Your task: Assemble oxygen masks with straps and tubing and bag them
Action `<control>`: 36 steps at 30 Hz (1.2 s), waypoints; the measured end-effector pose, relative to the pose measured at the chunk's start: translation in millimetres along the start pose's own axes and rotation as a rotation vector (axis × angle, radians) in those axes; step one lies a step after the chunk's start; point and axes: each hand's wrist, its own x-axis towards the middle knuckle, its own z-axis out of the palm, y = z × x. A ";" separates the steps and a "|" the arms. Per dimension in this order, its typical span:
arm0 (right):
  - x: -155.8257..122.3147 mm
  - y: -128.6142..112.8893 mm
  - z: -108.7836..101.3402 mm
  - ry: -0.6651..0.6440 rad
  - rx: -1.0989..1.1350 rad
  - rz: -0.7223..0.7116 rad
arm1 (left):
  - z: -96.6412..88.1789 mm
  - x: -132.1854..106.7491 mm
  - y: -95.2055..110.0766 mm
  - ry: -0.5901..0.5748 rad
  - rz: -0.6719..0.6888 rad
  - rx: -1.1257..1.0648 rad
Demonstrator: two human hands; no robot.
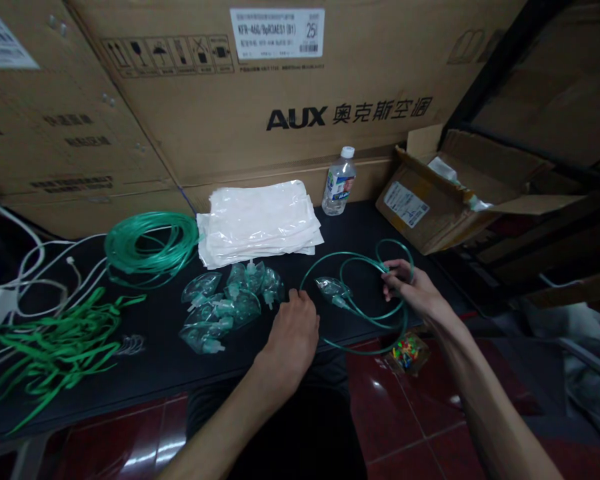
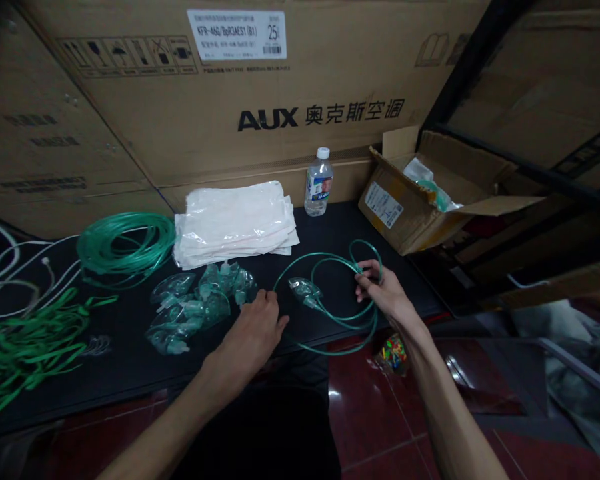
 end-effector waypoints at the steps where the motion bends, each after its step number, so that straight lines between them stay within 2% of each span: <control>1: -0.3 0.6 -0.9 0.000 -0.008 -0.009 | 5.1 -1.3 1.2 0.002 -0.018 0.001; 6: 0.3 2.7 -8.8 0.015 -0.076 -0.063 | 18.7 5.6 -3.7 0.046 -0.114 -0.030; 10: 4.2 2.6 -8.1 0.027 -0.170 -0.131 | 21.2 18.8 -6.8 0.066 -0.093 -0.089; 18: 15.7 -17.3 14.1 -0.016 -0.355 -0.276 | 27.7 64.7 -9.8 0.081 -0.011 -0.285; 21: 16.6 -24.5 22.7 0.009 -0.374 -0.303 | 28.8 79.1 -10.3 0.068 -0.002 -0.377; 29: 8.4 -30.9 31.8 0.315 -0.262 -0.302 | 27.0 104.1 -4.7 0.003 -0.103 -0.459; 36: 4.8 -32.9 27.3 0.356 0.014 -0.352 | 30.4 133.7 -5.5 -0.123 -0.080 -0.350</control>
